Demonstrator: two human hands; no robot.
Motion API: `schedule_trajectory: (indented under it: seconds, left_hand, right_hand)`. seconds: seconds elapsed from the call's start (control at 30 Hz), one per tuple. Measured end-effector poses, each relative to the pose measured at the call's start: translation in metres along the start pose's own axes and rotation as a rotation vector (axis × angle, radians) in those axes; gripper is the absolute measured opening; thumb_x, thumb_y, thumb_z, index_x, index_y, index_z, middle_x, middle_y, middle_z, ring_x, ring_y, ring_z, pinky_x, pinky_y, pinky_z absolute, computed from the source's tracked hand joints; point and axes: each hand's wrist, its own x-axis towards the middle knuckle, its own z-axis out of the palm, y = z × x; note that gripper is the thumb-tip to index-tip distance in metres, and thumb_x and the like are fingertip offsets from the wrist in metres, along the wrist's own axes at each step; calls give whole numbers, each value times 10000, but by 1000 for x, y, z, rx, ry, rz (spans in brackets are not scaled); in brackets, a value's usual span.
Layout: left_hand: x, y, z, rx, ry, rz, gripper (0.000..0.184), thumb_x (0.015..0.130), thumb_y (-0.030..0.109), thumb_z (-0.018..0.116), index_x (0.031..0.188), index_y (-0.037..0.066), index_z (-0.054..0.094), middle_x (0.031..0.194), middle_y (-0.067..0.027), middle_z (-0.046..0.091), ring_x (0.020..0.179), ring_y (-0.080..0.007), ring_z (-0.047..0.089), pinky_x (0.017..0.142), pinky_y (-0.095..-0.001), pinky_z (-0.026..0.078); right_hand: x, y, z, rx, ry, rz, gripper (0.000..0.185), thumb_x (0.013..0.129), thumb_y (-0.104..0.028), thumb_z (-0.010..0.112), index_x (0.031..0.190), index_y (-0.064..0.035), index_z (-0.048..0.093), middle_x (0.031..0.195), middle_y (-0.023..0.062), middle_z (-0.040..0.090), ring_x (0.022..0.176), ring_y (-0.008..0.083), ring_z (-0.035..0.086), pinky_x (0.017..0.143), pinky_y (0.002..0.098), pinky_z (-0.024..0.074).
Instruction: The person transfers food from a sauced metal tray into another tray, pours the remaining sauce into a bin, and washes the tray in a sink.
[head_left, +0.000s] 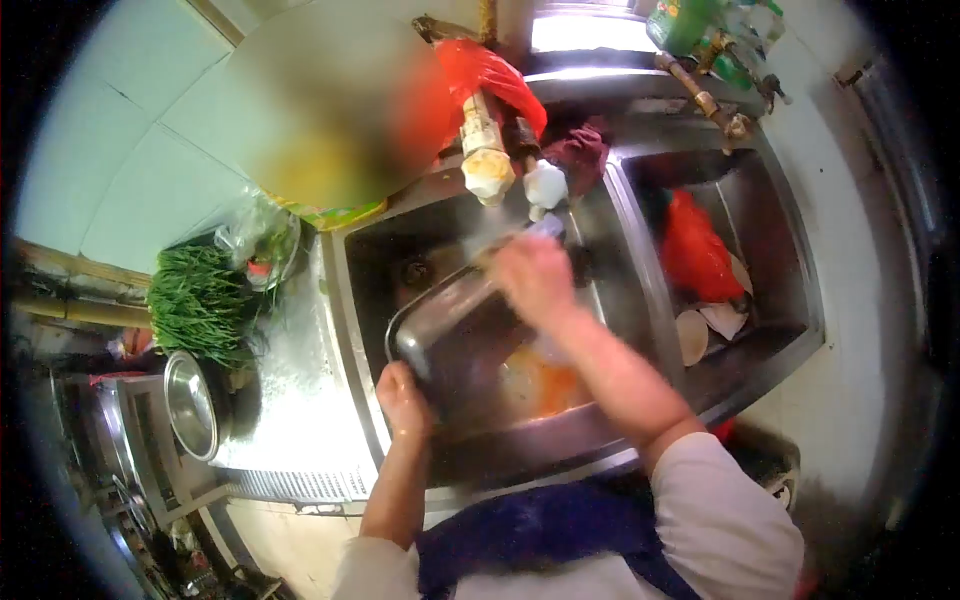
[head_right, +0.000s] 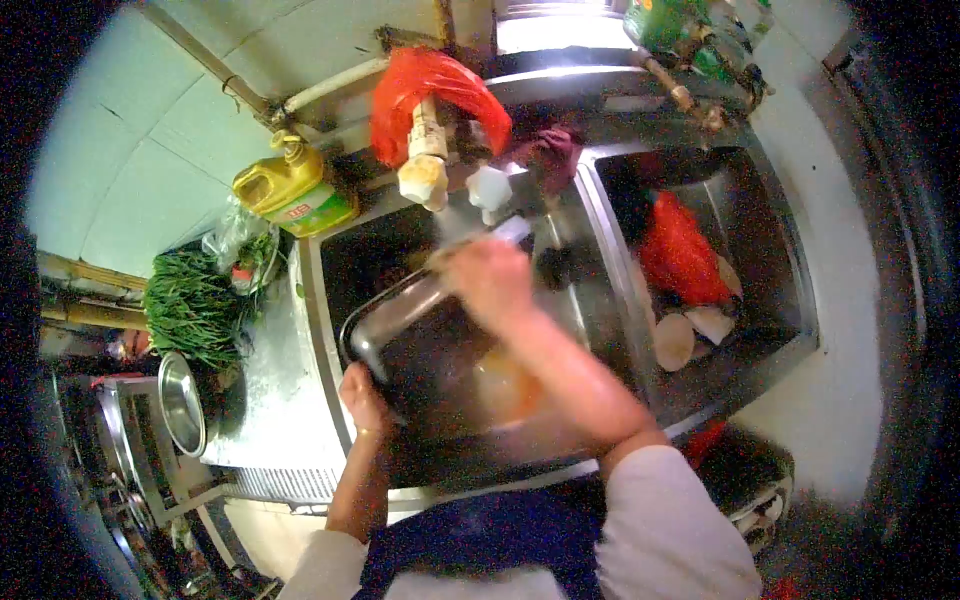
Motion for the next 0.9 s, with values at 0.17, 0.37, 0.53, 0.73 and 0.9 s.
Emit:
schedule_trajectory:
  seconds: [0.17,0.37,0.53,0.73,0.9]
  left_hand:
    - [-4,-6,-22,67,48,-136,351,945,304,457,698,58,502,628,34,461,580,-73,394,515,-251,330]
    - [12,-34,6,-97,146,-409,394,959,360,406,922,21,604,851,-32,584,732,-139,516,643,-298,434]
    - [31,-64,32,-458,-57,-667,504,952,442,372,1187,17,509,1116,-108,557,958,-231,554,809,-353,455]
    - [38,-114,-16,-892,-66,-754,626,909,483,435,1303,-3,405,1287,-160,476,1094,-325,502,944,-480,397]
    - [33,-102,-3,-283,84,-576,628,785,169,667,1303,1,354,1192,-186,496,992,-307,543,848,-450,459]
  right_hand:
    - [34,96,31,53,4,533,267,813,-274,534,955,-76,642,954,160,638,910,313,604,829,414,473]
    - [43,6,55,-82,-335,333,262,772,-291,567,877,-61,638,988,186,587,886,374,566,718,462,495]
    - [-23,-116,63,421,-339,-239,195,782,-168,589,966,-123,634,994,113,606,868,327,584,731,445,486]
    - [-52,-10,20,338,-303,72,214,731,-178,656,924,-83,655,868,116,633,804,296,613,684,381,504]
    - [50,90,-90,507,209,294,268,812,-146,598,1039,-6,572,934,103,617,853,191,595,774,330,479]
